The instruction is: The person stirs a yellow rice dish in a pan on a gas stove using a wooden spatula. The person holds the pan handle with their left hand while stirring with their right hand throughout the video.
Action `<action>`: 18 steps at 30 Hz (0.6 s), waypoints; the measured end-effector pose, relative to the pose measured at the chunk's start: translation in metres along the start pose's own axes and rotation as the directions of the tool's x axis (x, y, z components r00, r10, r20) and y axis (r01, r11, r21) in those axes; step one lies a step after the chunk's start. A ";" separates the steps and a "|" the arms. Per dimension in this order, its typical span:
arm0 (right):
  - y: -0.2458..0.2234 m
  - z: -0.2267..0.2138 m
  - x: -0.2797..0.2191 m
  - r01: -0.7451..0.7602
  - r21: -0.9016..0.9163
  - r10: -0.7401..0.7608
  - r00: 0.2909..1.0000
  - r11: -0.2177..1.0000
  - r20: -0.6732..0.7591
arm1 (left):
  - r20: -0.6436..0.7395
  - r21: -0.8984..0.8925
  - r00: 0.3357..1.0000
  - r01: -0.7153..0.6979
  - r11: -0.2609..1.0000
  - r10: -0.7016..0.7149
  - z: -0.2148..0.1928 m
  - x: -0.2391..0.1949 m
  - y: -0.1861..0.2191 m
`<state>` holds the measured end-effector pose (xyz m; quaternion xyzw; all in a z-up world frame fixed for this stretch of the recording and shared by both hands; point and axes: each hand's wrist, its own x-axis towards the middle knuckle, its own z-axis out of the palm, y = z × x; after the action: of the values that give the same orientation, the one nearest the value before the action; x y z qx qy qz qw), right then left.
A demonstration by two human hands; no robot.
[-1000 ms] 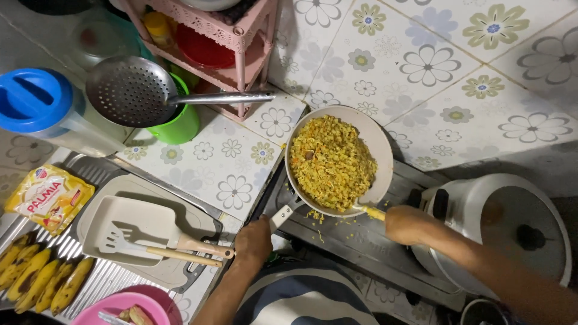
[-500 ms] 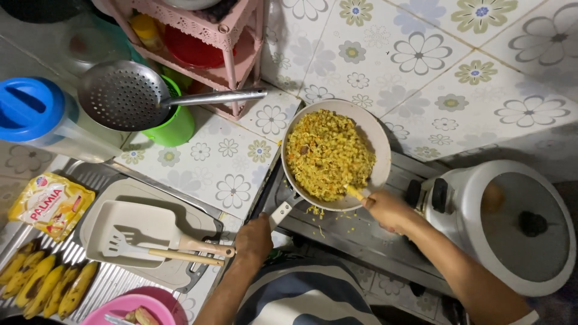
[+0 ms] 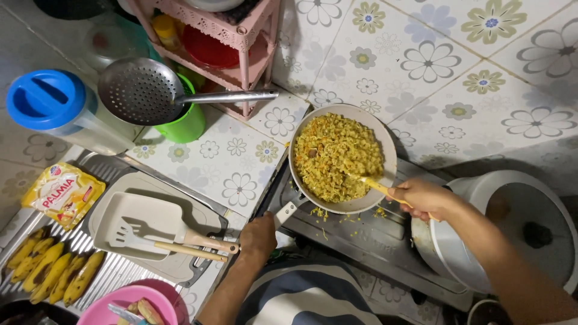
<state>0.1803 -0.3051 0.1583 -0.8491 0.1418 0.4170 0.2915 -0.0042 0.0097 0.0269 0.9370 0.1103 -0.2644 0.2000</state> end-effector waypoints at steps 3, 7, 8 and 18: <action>0.002 -0.008 0.000 0.012 0.010 -0.012 1.000 1.000 -0.001 | 0.017 -0.027 1.000 0.013 1.000 -0.012 0.002 0.001 0.000; -0.008 -0.019 -0.013 0.005 0.002 -0.005 1.000 1.000 0.005 | 0.008 -0.026 1.000 0.007 1.000 -0.007 0.002 0.001 0.001; -0.011 -0.020 -0.018 0.009 0.000 -0.009 1.000 1.000 0.004 | 0.009 -0.028 1.000 0.005 1.000 -0.005 0.002 0.001 0.000; -0.025 -0.044 -0.037 -0.152 -0.058 0.157 0.984 0.987 0.086 | 0.124 0.040 0.987 0.101 0.994 -0.105 0.012 0.013 0.002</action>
<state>0.1972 -0.3124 0.2178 -0.8230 0.1832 0.4799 0.2424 0.0015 0.0043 0.0108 0.9148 0.1412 -0.3346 0.1770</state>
